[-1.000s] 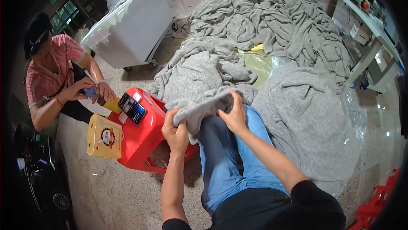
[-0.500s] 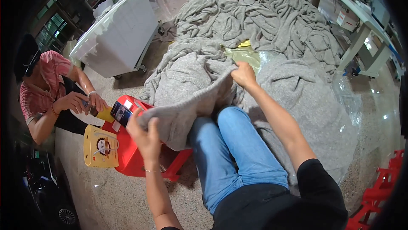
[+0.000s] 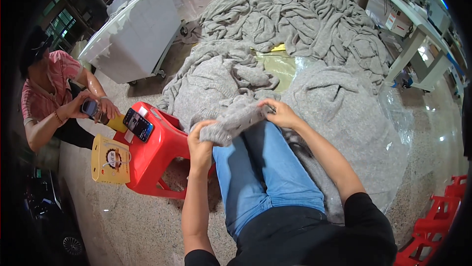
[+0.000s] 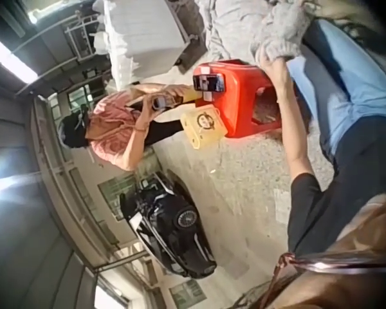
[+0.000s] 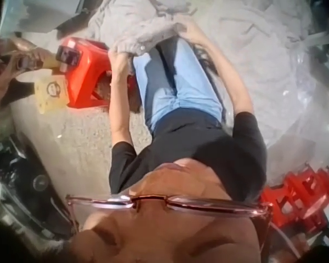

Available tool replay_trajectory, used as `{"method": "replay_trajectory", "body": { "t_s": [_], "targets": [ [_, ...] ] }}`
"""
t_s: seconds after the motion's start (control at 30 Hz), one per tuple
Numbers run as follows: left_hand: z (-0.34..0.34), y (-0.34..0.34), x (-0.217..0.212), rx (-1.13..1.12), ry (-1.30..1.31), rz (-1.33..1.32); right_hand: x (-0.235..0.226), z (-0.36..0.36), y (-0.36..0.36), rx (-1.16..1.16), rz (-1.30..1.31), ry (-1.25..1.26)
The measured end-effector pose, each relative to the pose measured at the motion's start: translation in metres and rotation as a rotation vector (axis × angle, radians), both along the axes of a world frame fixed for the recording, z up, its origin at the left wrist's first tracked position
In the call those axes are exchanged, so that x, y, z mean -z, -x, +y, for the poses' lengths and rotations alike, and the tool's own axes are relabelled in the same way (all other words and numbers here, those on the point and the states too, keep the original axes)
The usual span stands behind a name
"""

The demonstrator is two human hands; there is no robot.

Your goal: Inspecting and sorting large pieces of grey fabric on a factory floor.

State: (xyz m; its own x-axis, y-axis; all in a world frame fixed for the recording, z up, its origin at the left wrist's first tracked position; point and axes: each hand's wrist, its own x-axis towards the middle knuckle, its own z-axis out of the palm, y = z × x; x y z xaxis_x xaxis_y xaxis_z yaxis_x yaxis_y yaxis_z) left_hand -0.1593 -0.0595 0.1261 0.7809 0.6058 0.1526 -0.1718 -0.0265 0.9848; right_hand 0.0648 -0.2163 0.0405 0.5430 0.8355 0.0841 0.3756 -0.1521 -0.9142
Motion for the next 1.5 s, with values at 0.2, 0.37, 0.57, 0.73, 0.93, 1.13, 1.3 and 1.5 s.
{"method": "replay_trajectory", "body": {
  "t_s": [0.2, 0.37, 0.57, 0.73, 0.93, 1.13, 1.3, 1.5],
  "targets": [
    [0.005, 0.05, 0.017, -0.115, 0.288, -0.149, 0.058, 0.037, -0.007, 0.093, -0.047, -0.194],
    [0.002, 0.026, 0.005, -0.111, 0.32, -0.243, 0.099, 0.045, -0.048, -0.061, 0.19, 0.039],
    [0.026, 0.063, -0.029, -0.142, 0.176, -0.37, -0.054, -0.043, -0.038, 0.294, 0.336, -0.272],
    [0.03, 0.081, -0.04, 0.04, 0.065, -0.399, -0.165, -0.209, -0.003, 0.288, -0.166, -0.388],
    [0.029, 0.094, 0.057, 0.041, 0.127, -0.022, -0.126, -0.217, 0.101, -0.164, -0.072, 0.349],
    [-0.011, 0.104, 0.152, -0.453, 0.515, 0.018, -0.04, -0.153, 0.157, -0.135, -0.106, 0.229],
    [-0.056, 0.109, 0.121, -0.488, 0.798, -0.177, -0.049, -0.106, 0.162, -0.084, -0.215, -0.038],
    [-0.059, 0.133, 0.1, -0.406, 0.578, 0.054, -0.019, -0.072, 0.176, -0.26, -0.522, 0.369]
  ]
}}
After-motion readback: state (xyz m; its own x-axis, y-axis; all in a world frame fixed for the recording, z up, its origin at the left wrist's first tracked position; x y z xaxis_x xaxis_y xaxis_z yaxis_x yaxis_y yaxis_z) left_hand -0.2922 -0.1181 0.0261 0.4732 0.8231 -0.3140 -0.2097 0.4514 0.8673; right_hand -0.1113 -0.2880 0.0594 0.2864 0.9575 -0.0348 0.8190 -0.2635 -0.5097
